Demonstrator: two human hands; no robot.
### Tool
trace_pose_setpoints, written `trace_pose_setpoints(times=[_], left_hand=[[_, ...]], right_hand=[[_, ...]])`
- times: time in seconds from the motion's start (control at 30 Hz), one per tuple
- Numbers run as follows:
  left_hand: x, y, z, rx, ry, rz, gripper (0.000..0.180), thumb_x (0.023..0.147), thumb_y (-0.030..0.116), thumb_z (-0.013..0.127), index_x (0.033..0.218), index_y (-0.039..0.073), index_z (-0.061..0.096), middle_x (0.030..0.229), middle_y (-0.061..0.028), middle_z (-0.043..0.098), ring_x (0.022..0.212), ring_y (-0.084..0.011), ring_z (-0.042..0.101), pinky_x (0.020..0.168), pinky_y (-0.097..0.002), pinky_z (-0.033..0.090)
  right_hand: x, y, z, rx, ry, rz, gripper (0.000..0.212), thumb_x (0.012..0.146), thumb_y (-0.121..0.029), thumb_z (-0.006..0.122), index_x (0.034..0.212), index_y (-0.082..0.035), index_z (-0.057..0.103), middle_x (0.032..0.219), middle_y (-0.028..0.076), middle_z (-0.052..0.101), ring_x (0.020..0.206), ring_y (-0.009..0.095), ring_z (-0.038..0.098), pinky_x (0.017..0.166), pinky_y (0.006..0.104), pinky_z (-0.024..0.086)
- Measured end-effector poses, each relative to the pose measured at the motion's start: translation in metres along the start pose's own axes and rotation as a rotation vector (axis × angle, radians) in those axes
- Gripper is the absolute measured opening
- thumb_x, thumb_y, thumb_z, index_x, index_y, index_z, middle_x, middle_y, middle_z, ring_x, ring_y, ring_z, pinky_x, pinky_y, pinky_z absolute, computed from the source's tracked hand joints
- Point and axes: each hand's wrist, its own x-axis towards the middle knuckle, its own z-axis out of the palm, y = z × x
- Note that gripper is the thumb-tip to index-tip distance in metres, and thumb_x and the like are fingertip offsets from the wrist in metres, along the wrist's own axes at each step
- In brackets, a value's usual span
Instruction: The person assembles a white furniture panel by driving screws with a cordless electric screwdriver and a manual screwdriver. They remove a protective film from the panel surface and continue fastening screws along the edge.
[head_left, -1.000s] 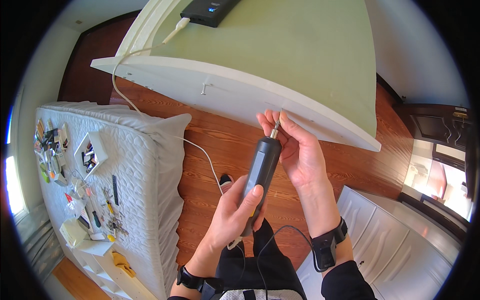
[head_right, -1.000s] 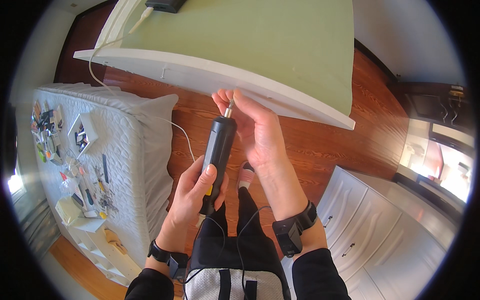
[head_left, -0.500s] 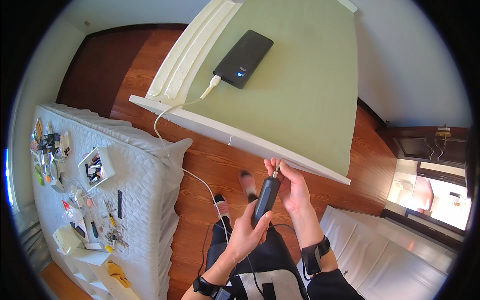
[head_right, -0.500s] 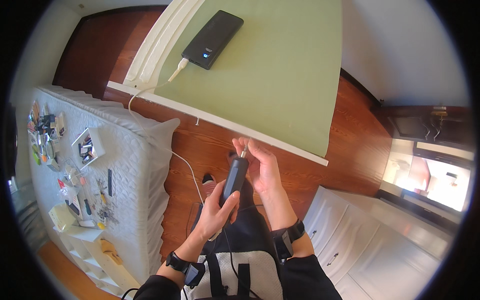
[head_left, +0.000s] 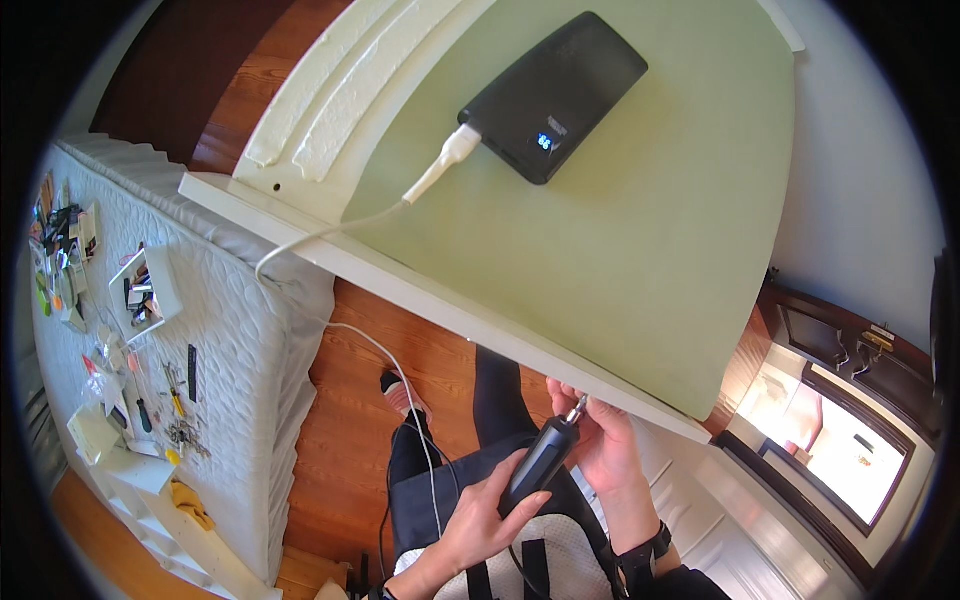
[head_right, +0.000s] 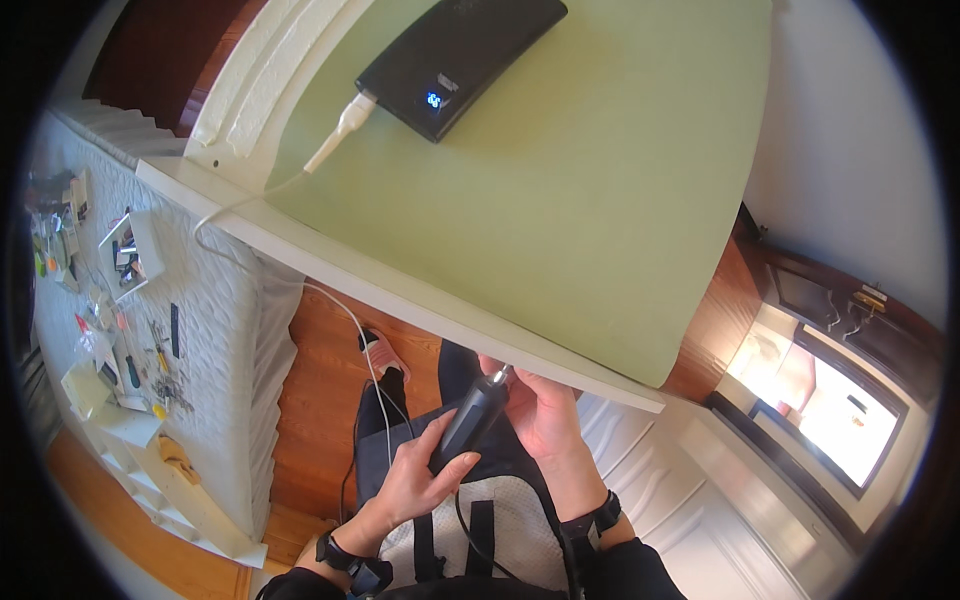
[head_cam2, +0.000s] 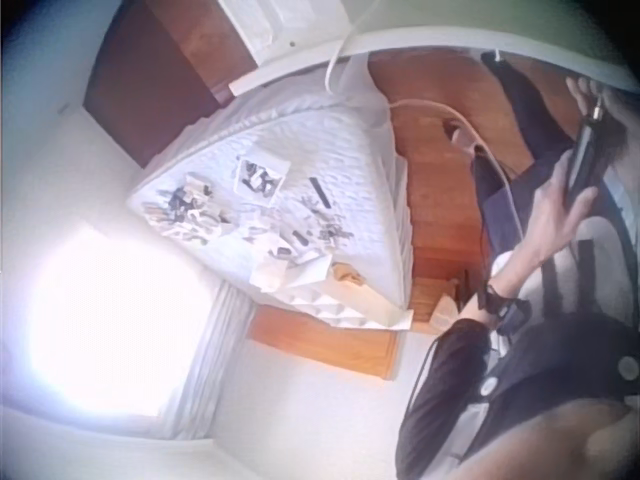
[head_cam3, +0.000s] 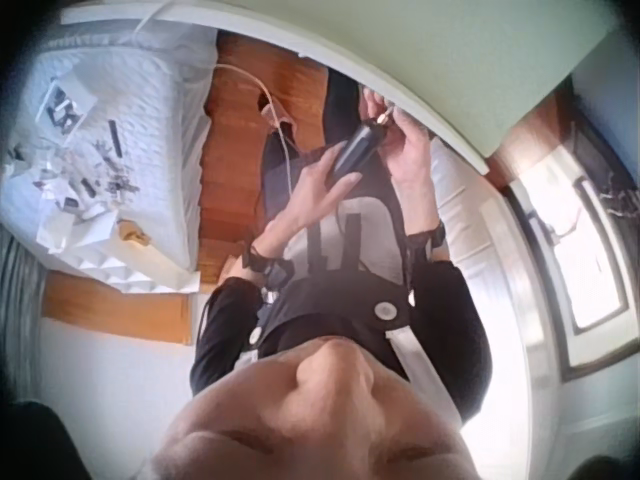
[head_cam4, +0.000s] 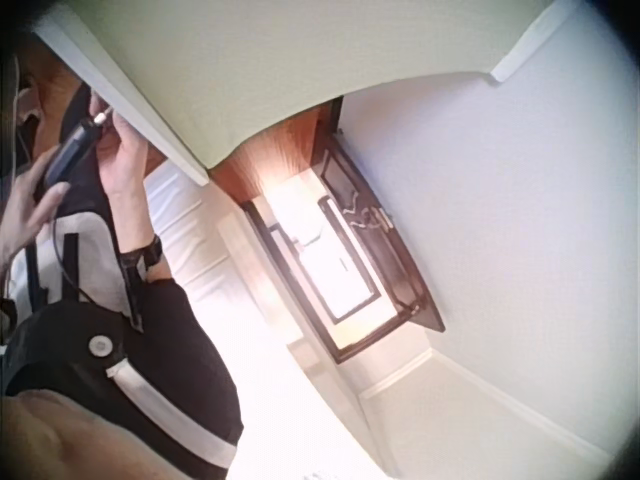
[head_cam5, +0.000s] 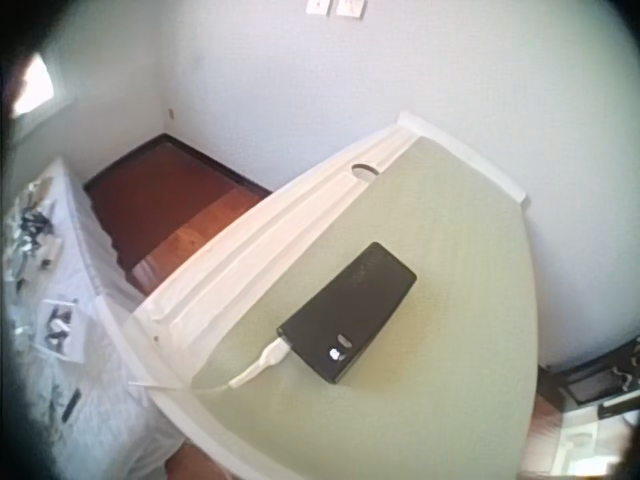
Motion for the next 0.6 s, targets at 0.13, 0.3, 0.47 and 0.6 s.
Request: trace_pose_setpoints(times=[0.13, 0.3, 0.47, 0.6], left_hand=[[0.001, -0.003, 0.004, 0.033, 0.03, 0.042, 0.058, 0.09, 0.03, 0.067, 0.132, -0.003, 0.044, 0.095, -0.0253, 0.066, 0.087, -0.0376, 0.069, 0.074, -0.0368, 0.053], [0.001, 0.0, 0.003, 0.047, 0.039, 0.059, 0.059, 0.09, 0.028, 0.068, 0.131, -0.004, 0.043, 0.093, -0.0249, 0.066, 0.085, -0.0368, 0.069, 0.073, -0.0367, 0.053], [0.002, -0.001, 0.005, -0.008, 0.005, 0.02, 0.058, 0.089, 0.028, 0.069, 0.131, -0.005, 0.044, 0.091, -0.0243, 0.066, 0.083, -0.0353, 0.069, 0.071, -0.0357, 0.053], [0.004, -0.004, 0.008, -0.002, 0.027, 0.03, 0.059, 0.089, 0.028, 0.069, 0.131, -0.005, 0.044, 0.091, -0.0247, 0.065, 0.082, -0.0351, 0.069, 0.071, -0.0352, 0.053]], right_hand=[[0.001, 0.005, -0.004, 0.002, -0.027, -0.033, 0.027, 0.094, -0.02, 0.06, 0.112, 0.0, 0.063, 0.112, 0.013, 0.065, 0.12, 0.031, 0.056, 0.1, 0.0352, 0.048], [-0.006, 0.008, 0.008, -0.01, -0.147, -0.056, 0.044, 0.1, -0.031, 0.047, 0.127, 0.002, 0.055, 0.117, 0.019, 0.065, 0.123, 0.032, 0.053, 0.107, 0.0391, 0.043], [-0.018, 0.018, 0.027, -0.094, -0.118, -0.098, 0.051, 0.104, -0.039, 0.033, 0.128, 0.003, 0.05, 0.104, 0.016, 0.063, 0.1, 0.024, 0.06, 0.09, 0.0358, 0.05], [-0.017, 0.026, 0.033, -0.109, -0.045, -0.185, 0.047, 0.105, -0.036, 0.033, 0.123, 0.002, 0.052, 0.081, 0.007, 0.054, 0.069, 0.013, 0.051, 0.063, 0.0275, 0.046]])
